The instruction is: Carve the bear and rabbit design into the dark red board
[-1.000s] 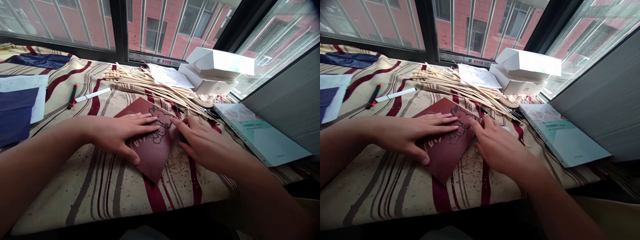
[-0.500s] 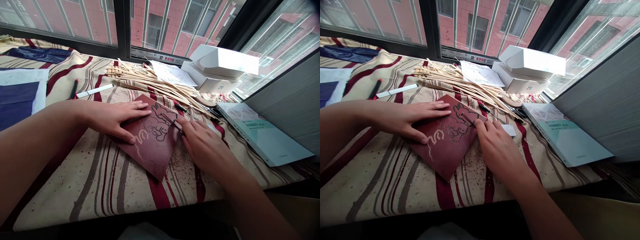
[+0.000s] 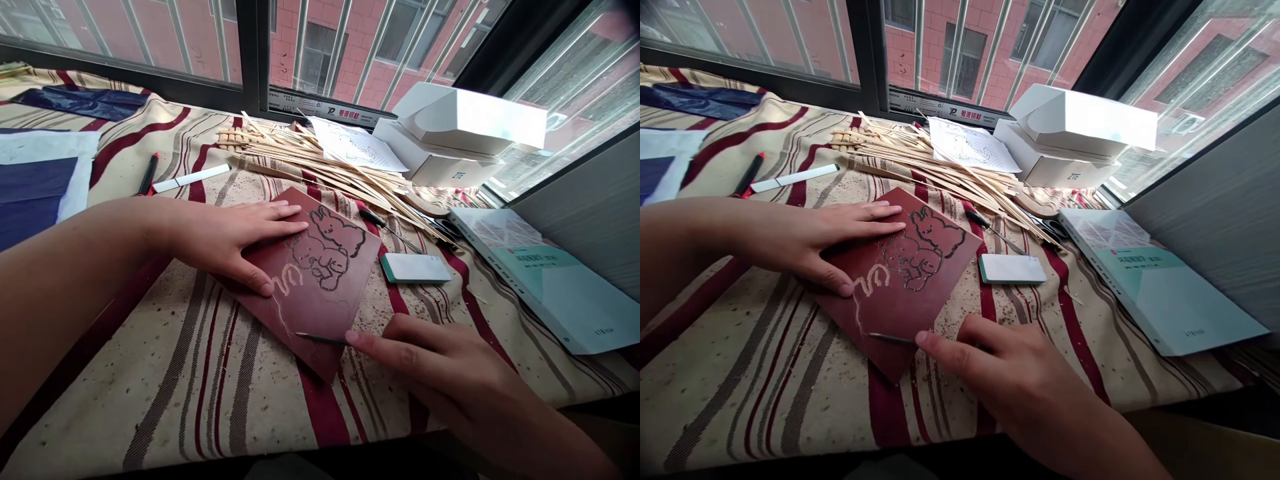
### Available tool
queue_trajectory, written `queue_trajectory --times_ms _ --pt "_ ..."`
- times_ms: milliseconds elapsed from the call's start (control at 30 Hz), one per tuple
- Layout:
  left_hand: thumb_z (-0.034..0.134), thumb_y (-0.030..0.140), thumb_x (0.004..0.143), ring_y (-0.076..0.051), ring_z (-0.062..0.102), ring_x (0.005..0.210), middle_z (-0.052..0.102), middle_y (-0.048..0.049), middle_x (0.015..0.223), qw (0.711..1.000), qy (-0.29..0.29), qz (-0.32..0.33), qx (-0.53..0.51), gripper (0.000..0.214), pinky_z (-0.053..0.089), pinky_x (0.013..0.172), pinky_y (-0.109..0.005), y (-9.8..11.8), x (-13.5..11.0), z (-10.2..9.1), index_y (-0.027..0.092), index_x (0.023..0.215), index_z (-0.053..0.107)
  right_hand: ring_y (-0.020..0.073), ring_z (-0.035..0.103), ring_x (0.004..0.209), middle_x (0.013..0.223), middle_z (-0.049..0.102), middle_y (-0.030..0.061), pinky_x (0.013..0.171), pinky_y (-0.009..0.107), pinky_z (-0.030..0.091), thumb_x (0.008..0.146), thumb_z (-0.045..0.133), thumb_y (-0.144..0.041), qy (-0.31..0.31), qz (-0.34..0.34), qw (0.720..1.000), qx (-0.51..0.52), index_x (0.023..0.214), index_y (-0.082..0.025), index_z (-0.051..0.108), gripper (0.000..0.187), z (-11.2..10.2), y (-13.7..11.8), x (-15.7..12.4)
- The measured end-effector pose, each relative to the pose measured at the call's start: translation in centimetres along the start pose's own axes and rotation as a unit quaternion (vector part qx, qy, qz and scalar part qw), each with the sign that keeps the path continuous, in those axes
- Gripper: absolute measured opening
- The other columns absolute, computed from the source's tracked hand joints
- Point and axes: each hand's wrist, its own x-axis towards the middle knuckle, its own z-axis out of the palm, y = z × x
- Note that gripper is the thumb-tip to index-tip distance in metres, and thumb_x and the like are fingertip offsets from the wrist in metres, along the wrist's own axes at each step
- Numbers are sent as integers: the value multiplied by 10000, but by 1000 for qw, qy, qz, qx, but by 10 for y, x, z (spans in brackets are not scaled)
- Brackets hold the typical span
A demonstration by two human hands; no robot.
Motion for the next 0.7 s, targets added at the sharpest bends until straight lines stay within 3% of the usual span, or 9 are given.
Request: queue_trajectory --times_ms 167,367,533,700 --pt "672 887 860 -412 -23 1771 -40 -60 1906 1000 -9 -10 1 1226 107 1432 -566 3 0 -1 323 1835 186 129 591 636 922 686 -7 571 304 350 1186 290 -130 -13 -15 999 -41 1633 -305 529 536 4 -2 -2" --pt "646 908 869 -407 4 1773 -6 -64 1909 1000 5 7 4 1213 115 1429 -565 2 -1 1 329 1833 192 103 593 609 872 660 -18 558 306 351 1229 205 -208 -39 -33 998 -47 1624 -233 524 508 -5 -6 1" --pt "703 879 864 -417 30 1770 27 -59 1910 1000 12 4 -8 1208 127 1430 -570 2 0 3 348 1828 206 99 574 578 777 609 -37 514 300 347 1212 255 -137 -48 -84 992 -82 1557 -109 554 458 -12 -12 16" --pt "715 872 865 -425 35 1769 21 -56 1911 1000 13 10 -17 1210 126 1433 -570 2 -1 2 357 1829 196 105 562 575 761 578 -45 519 306 365 1194 243 -89 -68 -101 987 -105 1520 -63 553 451 -15 -12 20"
